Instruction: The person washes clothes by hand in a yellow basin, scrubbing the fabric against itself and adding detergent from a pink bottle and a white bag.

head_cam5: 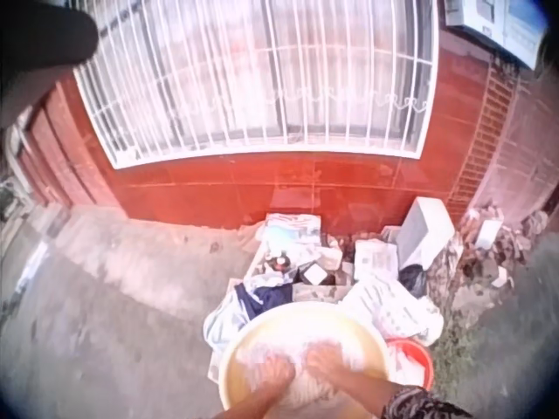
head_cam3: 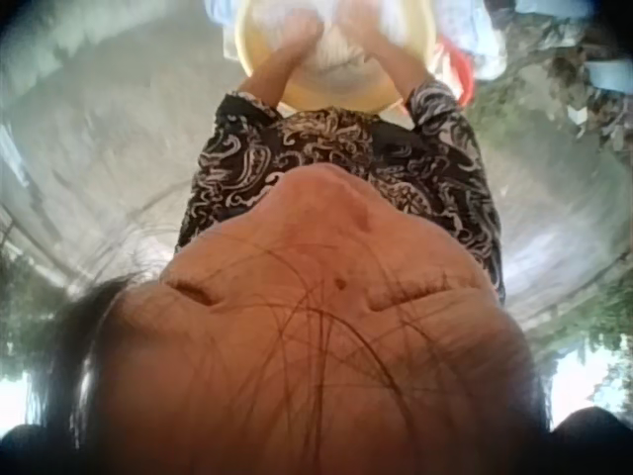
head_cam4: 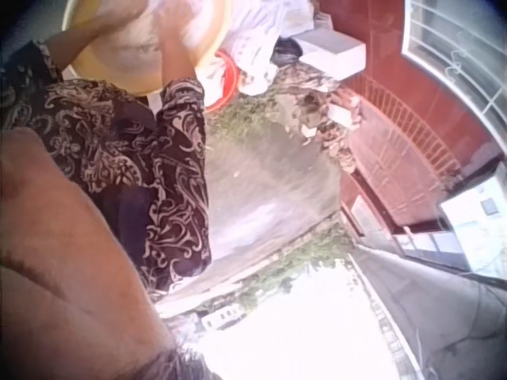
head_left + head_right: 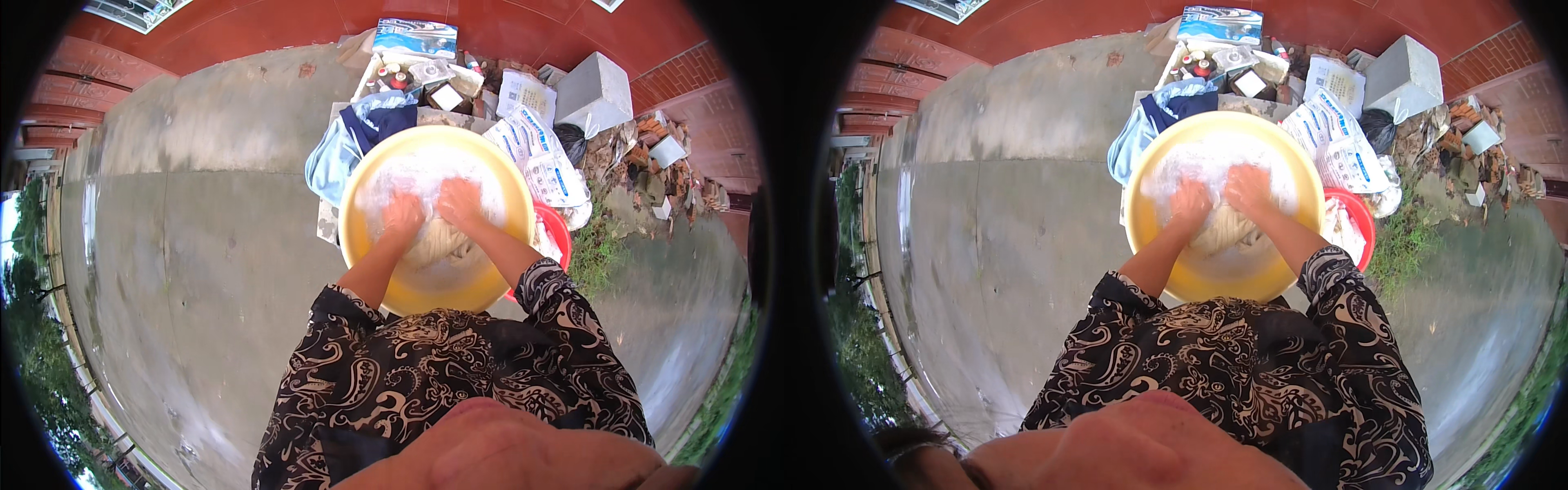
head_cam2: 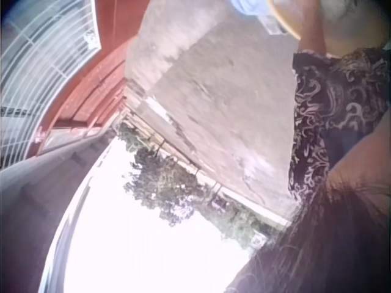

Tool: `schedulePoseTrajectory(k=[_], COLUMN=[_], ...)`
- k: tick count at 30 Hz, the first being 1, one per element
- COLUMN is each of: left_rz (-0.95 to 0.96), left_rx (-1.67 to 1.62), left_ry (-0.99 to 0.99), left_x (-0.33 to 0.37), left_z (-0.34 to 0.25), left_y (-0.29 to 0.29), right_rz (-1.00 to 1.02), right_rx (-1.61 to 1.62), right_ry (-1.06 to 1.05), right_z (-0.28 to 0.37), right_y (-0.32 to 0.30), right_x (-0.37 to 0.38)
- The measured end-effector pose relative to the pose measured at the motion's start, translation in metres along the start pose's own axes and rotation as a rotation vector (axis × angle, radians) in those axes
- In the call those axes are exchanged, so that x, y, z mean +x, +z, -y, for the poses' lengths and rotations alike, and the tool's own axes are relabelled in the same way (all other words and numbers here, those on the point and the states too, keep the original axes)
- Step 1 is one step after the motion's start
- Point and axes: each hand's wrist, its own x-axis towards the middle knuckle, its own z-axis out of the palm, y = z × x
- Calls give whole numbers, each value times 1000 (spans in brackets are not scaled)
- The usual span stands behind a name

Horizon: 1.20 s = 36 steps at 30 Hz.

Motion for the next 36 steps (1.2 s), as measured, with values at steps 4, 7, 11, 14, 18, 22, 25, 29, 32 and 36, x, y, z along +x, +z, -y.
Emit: schedulePoseTrajectory(k=[4,7,11,14,18,22,25,29,32,36], left_rz=[-319,-324,-312,-670,-644,-684,-641,-467,-780,-464], left_rx=[-42,182,-263,-516,-807,-851,-775,-207,321,-144], left_ry=[106,119,9,238,397,477,439,208,469,503], left_x=[35,22,2,-39,-74,-94,-100,-106,-101,-61], left_z=[71,33,14,25,-4,-9,17,37,45,27], left_y=[51,28,-30,-49,-83,-91,-84,-64,-52,-38], right_rz=[-274,-311,-453,-495,-432,-479,-556,-348,-329,-272], right_rx=[53,110,257,336,269,135,142,679,1306,1530], right_ry=[-11,139,-149,-383,-253,-202,-156,132,-68,-224], right_z=[32,15,-1,-2,-22,-29,-32,-35,-17,17], right_y=[12,10,-11,-31,-48,-45,-39,-51,-81,-116], right_x=[22,6,-16,-66,-114,-138,-133,-124,-132,-144])
